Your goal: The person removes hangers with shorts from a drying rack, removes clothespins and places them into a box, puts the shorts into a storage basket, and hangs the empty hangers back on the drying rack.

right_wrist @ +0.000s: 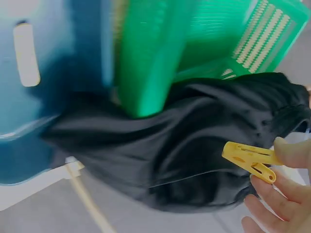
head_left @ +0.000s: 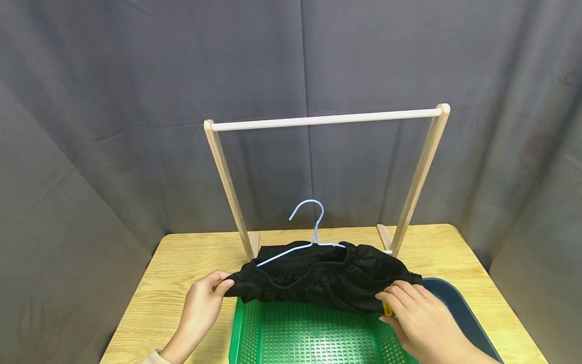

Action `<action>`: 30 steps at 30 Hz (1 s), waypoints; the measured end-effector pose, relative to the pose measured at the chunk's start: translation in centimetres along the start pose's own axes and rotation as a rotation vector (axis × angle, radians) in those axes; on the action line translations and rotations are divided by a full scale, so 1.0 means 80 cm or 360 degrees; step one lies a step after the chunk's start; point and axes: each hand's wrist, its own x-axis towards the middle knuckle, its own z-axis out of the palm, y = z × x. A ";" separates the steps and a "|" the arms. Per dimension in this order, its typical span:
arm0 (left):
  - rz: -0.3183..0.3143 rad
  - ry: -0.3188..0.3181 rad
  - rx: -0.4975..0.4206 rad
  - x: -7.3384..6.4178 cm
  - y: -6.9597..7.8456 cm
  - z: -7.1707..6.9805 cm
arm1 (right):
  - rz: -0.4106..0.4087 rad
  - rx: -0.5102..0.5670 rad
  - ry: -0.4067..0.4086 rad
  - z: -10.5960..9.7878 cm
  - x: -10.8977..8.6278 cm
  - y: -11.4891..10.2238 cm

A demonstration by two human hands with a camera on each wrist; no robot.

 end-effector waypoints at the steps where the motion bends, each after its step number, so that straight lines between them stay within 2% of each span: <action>1: 0.0004 0.0004 0.0005 0.000 0.000 0.000 | 0.0024 -0.0017 -0.0014 -0.001 -0.005 0.004; 9: 0.0010 0.0024 0.0024 0.000 -0.001 -0.003 | 0.0185 -0.0098 -0.0191 -0.010 -0.046 0.039; 16: 0.0006 0.0018 0.0017 0.000 0.000 -0.003 | 0.0173 -0.0187 -0.0257 -0.007 -0.080 0.067; 21: 0.0011 0.0011 0.0008 0.000 0.000 -0.004 | 0.0176 -0.0244 -0.0336 -0.007 -0.094 0.076; 30: -0.0005 0.0012 0.0015 -0.001 -0.001 -0.003 | 0.0334 -0.0256 -0.0777 -0.005 -0.112 0.074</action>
